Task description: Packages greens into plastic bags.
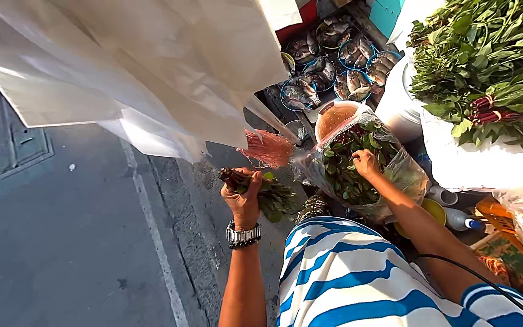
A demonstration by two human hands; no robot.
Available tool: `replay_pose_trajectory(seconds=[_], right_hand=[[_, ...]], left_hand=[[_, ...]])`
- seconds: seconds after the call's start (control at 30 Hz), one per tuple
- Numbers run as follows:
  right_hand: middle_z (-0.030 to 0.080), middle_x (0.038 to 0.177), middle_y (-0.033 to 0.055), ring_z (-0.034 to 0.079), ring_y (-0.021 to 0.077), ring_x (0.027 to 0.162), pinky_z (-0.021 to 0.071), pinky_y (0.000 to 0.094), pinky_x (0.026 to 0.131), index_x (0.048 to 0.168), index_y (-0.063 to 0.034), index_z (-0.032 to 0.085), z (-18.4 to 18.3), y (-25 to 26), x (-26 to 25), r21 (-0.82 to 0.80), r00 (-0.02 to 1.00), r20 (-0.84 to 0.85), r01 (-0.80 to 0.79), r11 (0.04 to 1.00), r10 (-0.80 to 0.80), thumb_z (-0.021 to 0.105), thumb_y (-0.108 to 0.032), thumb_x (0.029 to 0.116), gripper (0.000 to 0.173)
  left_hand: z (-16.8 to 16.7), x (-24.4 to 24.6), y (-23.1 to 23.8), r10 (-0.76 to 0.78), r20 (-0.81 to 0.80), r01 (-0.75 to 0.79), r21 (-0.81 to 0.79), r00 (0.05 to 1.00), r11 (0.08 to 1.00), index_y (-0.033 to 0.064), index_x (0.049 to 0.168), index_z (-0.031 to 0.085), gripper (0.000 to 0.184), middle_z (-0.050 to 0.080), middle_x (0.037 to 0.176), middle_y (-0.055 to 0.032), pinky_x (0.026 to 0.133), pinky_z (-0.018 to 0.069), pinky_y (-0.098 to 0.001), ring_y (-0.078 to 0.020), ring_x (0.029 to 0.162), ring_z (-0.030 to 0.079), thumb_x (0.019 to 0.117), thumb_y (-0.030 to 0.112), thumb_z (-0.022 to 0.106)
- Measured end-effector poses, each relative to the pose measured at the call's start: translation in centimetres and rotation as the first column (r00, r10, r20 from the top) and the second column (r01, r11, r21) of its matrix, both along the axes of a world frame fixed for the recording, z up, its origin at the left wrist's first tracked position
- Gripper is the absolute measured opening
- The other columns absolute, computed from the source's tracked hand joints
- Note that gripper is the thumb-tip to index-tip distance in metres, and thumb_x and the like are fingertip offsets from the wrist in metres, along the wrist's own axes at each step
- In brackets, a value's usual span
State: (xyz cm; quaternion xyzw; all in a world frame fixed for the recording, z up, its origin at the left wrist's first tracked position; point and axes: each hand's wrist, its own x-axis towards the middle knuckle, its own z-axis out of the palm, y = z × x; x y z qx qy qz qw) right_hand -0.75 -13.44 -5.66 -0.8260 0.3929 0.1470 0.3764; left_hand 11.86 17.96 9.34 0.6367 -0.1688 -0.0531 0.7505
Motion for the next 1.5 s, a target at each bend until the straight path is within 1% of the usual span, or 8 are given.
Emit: replay_pose_trajectory(seconds=[0.33,0.5,0.7,0.87,1.13,1.27,1.33,1.5], right_hand=[[0.057,0.136,0.0270,0.060,0.0445,0.123,0.0507,0.0613,0.097,0.127,-0.0006,0.066,-3.1,0.1,2.2,-0.143,0.997,-0.074,-0.031,0.989,0.020,0.058,-0.016,0.1029,0.030],[0.063,0.120,0.0270,0.061,0.0425,0.115,0.0487,0.0603,0.098,0.113,0.0014,0.072,-2.3,-2.4,0.3,-0.017,0.974,0.162,0.165,0.986,-0.160,0.068,-0.013,0.0971,0.022],[0.068,0.096,0.0074,0.062,0.0093,0.084,0.0550,0.0290,0.079,0.109,0.0018,0.068,1.0,-4.3,-4.4,0.488,0.645,0.562,0.246,0.837,-0.517,0.070,-0.002,0.0941,0.015],[0.068,0.093,-0.0030,0.066,0.0066,0.083,0.0583,0.0266,0.078,0.110,-0.0097,0.067,5.3,-4.1,-6.1,0.732,0.439,0.569,0.116,0.672,-0.696,0.059,-0.001,0.0985,0.016],[0.069,0.092,0.0081,0.068,0.0127,0.076,0.0606,0.0310,0.073,0.111,0.0022,0.064,5.6,-2.4,-5.6,0.516,0.571,0.633,0.192,0.835,-0.523,0.064,-0.002,0.0982,0.013],[0.063,0.125,0.0270,0.066,0.0399,0.108,0.0537,0.0570,0.094,0.126,0.0039,0.064,3.8,-0.4,-4.2,0.131,0.832,0.494,0.217,0.967,-0.254,0.066,-0.015,0.0997,0.033],[0.061,0.130,0.0274,0.064,0.0411,0.114,0.0531,0.0578,0.097,0.130,0.0026,0.064,3.7,0.6,-4.8,0.084,0.852,0.470,0.219,0.972,-0.233,0.065,-0.016,0.0991,0.036],[0.069,0.116,0.0225,0.069,0.0324,0.104,0.0573,0.0470,0.092,0.119,0.0045,0.069,7.2,3.7,-13.8,0.058,0.700,0.678,0.254,0.966,-0.224,0.060,-0.004,0.0978,0.025]], left_hand=[[0.8,-1.5,1.7,0.111,0.198,-0.143,0.156,0.974,0.977,0.0173,0.101,0.068,0.017,0.073,0.083,0.0061,0.067,0.0628,-0.0297,-0.0100,0.071,0.071,0.0875,0.018,0.079],[1.1,-1.3,0.8,0.081,0.081,-0.085,0.047,0.993,0.995,0.0172,0.099,0.068,0.016,0.075,0.079,0.0015,0.066,0.0646,-0.0332,-0.0143,0.066,0.073,0.0879,0.017,0.079],[1.2,-0.8,-1.1,-0.166,-0.132,0.137,-0.203,0.977,0.969,0.0183,0.101,0.067,0.023,0.071,0.081,-0.0034,0.072,0.0639,-0.0374,-0.0187,0.071,0.072,0.0869,0.029,0.081],[1.4,-0.9,-5.0,-0.293,-0.151,0.262,-0.193,0.944,0.946,0.0175,0.096,0.069,0.024,0.071,0.076,-0.0035,0.067,0.0629,-0.0347,-0.0171,0.067,0.071,0.0833,0.032,0.084],[2.9,-2.3,-7.4,-0.363,-0.021,0.361,-0.076,0.931,0.930,0.0163,0.103,0.072,0.020,0.076,0.086,-0.0015,0.070,0.0636,-0.0298,-0.0121,0.072,0.073,0.0850,0.010,0.080],[3.3,-3.0,-6.0,-0.270,0.110,0.255,0.135,0.957,0.958,0.0178,0.101,0.071,0.022,0.075,0.088,0.0058,0.072,0.0628,-0.0289,-0.0093,0.077,0.072,0.0830,0.009,0.080],[3.4,-3.3,-5.7,-0.260,0.212,0.205,0.247,0.942,0.947,0.0157,0.103,0.066,0.026,0.074,0.091,0.0125,0.077,0.0622,-0.0257,-0.0034,0.083,0.071,0.0826,0.008,0.080],[2.8,-4.2,-6.4,-0.426,0.353,0.122,0.634,0.833,0.764,-0.0216,0.106,0.056,0.045,0.066,0.092,-0.0040,0.085,0.0500,-0.0121,0.0111,0.088,0.059,0.0838,0.012,0.077]])
